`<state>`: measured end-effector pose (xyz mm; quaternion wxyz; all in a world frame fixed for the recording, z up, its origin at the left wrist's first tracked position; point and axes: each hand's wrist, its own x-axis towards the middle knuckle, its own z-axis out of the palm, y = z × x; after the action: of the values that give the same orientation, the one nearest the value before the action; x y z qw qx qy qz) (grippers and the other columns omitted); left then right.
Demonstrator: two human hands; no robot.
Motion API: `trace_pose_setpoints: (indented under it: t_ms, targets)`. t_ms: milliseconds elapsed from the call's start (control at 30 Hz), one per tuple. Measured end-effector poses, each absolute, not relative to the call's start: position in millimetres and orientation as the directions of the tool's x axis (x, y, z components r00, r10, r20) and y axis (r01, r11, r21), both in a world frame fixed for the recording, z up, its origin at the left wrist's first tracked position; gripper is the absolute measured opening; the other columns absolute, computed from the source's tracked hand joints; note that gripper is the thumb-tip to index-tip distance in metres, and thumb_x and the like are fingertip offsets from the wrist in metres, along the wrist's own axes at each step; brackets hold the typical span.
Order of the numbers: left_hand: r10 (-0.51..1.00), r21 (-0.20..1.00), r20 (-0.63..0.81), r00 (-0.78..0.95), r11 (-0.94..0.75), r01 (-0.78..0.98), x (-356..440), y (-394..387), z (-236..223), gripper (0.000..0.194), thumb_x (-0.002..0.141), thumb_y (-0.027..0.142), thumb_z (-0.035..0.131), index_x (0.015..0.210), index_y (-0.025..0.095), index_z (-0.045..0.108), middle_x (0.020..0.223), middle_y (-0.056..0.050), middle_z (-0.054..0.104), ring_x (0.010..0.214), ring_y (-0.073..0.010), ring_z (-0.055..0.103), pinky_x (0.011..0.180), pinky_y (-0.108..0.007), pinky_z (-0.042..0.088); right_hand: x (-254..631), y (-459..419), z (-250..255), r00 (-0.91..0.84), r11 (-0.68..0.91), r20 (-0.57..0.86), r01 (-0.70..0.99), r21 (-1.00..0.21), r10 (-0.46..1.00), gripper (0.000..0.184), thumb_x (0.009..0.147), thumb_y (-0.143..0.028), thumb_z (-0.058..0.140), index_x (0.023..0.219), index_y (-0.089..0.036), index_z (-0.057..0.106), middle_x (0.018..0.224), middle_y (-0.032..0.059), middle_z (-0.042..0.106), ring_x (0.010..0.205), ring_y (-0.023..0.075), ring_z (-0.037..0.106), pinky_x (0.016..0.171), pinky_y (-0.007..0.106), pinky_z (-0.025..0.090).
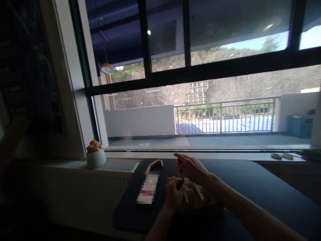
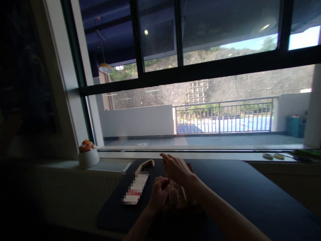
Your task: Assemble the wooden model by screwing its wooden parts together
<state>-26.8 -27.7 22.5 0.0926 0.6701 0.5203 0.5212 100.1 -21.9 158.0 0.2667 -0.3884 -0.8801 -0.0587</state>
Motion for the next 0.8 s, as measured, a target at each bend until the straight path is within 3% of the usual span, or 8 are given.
trace_pose_setpoints:
  t_ms: [133,300,500,633,800]
  targets:
    - [0.794,0.669,0.601,-0.086,-0.441,0.598,-26.8,-28.0,21.8,0.010,0.080,0.021,0.057,0.079,0.019,0.067,0.079,-0.004,0.062,0.085,-0.0206,0.054,0.077,-0.031,0.042,99.9,-22.3,160.3,-0.543,0.678,0.515,0.728,-0.105,0.663,0.026,0.090,-0.029,0.046,0.111,-0.022,0.059,0.097,0.0054,0.069,0.077,0.0177,0.063,0.062,0.026,0.037]
    - [0.793,0.666,0.604,-0.075,-0.451,0.594,-26.7,-29.1,22.8,0.011,0.080,0.020,0.057,0.079,0.018,0.068,0.078,-0.004,0.063,0.084,-0.0205,0.054,0.077,-0.031,0.042,102.6,-21.5,159.1,-0.532,0.671,0.519,0.732,-0.115,0.669,0.033,0.091,-0.022,0.041,0.120,-0.021,0.056,0.108,0.0079,0.066,0.084,0.0179,0.064,0.066,0.026,0.039]
    - [0.791,0.671,0.607,-0.085,-0.452,0.588,-26.8,-26.6,21.2,0.012,0.080,0.020,0.057,0.079,0.018,0.068,0.079,-0.005,0.063,0.083,-0.0204,0.054,0.076,-0.030,0.043,106.7,-19.9,163.1,-0.531,0.659,0.495,0.742,-0.121,0.688,0.025,0.090,-0.027,0.044,0.107,-0.022,0.062,0.095,0.0049,0.069,0.078,0.0177,0.064,0.063,0.026,0.037]
    - [0.786,0.664,0.613,-0.084,-0.454,0.594,-26.6,-27.2,21.5,0.011,0.080,0.020,0.057,0.079,0.018,0.068,0.079,-0.004,0.063,0.084,-0.0204,0.054,0.076,-0.031,0.042,106.1,-21.5,164.5,-0.530,0.653,0.487,0.748,-0.117,0.694,0.031,0.087,-0.019,0.044,0.115,-0.022,0.059,0.102,0.0067,0.068,0.082,0.0177,0.064,0.064,0.025,0.036]
    - [0.792,0.662,0.605,-0.081,-0.444,0.604,-27.0,-26.9,22.5,0.012,0.080,0.020,0.056,0.077,0.018,0.067,0.077,-0.005,0.062,0.084,-0.0207,0.054,0.076,-0.031,0.042,101.4,-23.0,165.6,-0.510,0.630,0.478,0.767,-0.124,0.715,0.020,0.089,-0.030,0.049,0.097,-0.019,0.063,0.087,0.0070,0.069,0.072,0.0179,0.063,0.058,0.026,0.033]
